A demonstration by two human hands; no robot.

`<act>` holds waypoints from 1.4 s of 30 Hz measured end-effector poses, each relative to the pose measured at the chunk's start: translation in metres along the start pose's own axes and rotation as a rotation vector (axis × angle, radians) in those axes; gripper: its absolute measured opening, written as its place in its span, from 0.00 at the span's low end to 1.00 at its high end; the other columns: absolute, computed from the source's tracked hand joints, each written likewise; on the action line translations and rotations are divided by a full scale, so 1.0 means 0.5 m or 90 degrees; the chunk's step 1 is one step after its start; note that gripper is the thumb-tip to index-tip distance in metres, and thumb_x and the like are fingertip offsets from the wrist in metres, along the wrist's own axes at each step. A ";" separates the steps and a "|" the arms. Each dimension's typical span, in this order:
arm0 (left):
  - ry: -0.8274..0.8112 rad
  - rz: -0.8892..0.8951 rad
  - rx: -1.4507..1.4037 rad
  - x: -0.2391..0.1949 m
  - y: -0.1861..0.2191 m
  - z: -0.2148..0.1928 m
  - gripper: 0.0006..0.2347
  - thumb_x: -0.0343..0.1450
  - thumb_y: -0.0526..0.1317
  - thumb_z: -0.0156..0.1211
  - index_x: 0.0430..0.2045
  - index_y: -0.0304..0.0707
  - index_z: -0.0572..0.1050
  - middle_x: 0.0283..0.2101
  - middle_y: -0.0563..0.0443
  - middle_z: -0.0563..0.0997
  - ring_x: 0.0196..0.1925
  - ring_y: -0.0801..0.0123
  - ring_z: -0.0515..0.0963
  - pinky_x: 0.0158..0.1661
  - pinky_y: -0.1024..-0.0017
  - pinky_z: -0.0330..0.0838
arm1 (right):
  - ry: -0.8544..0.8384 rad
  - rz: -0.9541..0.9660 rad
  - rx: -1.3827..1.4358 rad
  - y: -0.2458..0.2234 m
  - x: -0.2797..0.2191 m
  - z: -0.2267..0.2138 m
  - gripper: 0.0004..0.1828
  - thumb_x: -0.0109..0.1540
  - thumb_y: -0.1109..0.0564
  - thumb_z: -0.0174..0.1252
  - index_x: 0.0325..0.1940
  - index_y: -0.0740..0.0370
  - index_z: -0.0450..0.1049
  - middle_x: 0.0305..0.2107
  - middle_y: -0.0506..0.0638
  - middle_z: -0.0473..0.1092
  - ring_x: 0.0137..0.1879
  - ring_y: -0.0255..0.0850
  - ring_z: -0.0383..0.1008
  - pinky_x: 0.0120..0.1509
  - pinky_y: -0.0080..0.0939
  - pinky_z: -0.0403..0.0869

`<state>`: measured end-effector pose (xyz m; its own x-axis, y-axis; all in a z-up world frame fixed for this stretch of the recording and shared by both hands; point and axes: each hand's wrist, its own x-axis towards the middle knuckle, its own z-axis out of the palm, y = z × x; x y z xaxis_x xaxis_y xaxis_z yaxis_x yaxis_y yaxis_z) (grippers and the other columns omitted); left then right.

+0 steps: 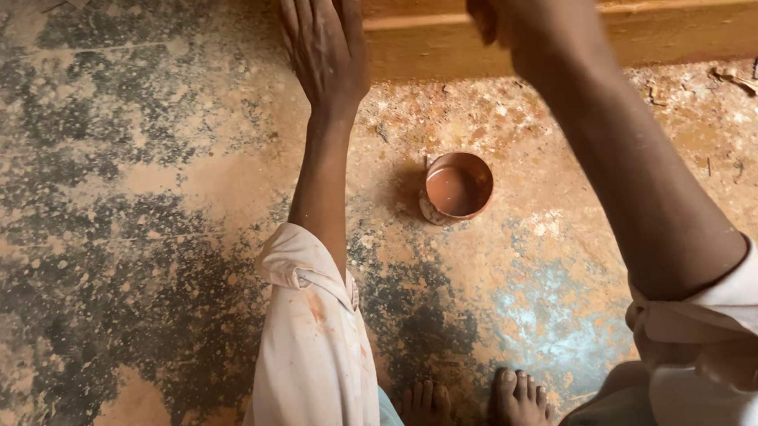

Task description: The person paints a wooden door with brown paint using a brush. They repeatedly dip the brush into a small container on the floor and apply paint to the lower section of the door, working along the bottom edge and adjacent panel.

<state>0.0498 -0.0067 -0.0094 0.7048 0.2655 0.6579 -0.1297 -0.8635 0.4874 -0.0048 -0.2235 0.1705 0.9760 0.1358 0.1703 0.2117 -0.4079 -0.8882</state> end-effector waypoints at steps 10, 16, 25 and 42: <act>0.055 -0.108 0.043 0.011 -0.058 -0.004 0.28 0.83 0.55 0.36 0.76 0.37 0.56 0.80 0.45 0.57 0.83 0.57 0.55 0.81 0.54 0.48 | 0.032 -0.049 0.179 0.111 0.036 0.165 0.15 0.70 0.53 0.56 0.53 0.69 0.70 0.23 0.50 0.74 0.13 0.32 0.64 0.10 0.34 0.65; 0.041 -0.120 0.064 0.003 -0.067 0.000 0.28 0.84 0.56 0.35 0.76 0.37 0.55 0.80 0.44 0.58 0.84 0.57 0.54 0.80 0.58 0.49 | -0.136 0.200 0.060 0.261 -0.046 0.214 0.28 0.69 0.55 0.56 0.70 0.67 0.57 0.35 0.57 0.76 0.21 0.37 0.70 0.19 0.36 0.72; 0.074 -0.119 0.115 0.033 -0.062 0.001 0.27 0.83 0.55 0.33 0.74 0.39 0.58 0.78 0.44 0.59 0.82 0.57 0.56 0.81 0.54 0.48 | -0.236 0.074 -0.280 0.257 -0.048 0.164 0.25 0.65 0.64 0.55 0.65 0.60 0.58 0.38 0.71 0.74 0.28 0.54 0.78 0.28 0.50 0.81; -0.115 0.057 0.135 -0.002 0.030 -0.032 0.26 0.85 0.54 0.41 0.73 0.34 0.57 0.77 0.39 0.59 0.79 0.49 0.56 0.79 0.52 0.48 | 0.209 0.422 0.049 0.508 -0.019 -0.300 0.10 0.71 0.54 0.55 0.41 0.63 0.75 0.23 0.46 0.65 0.21 0.32 0.61 0.19 0.34 0.62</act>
<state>0.0358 -0.0129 0.0063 0.8124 0.1201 0.5706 -0.0610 -0.9557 0.2881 0.0475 -0.4640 0.0072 0.8653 -0.3985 -0.3041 -0.4197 -0.2444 -0.8741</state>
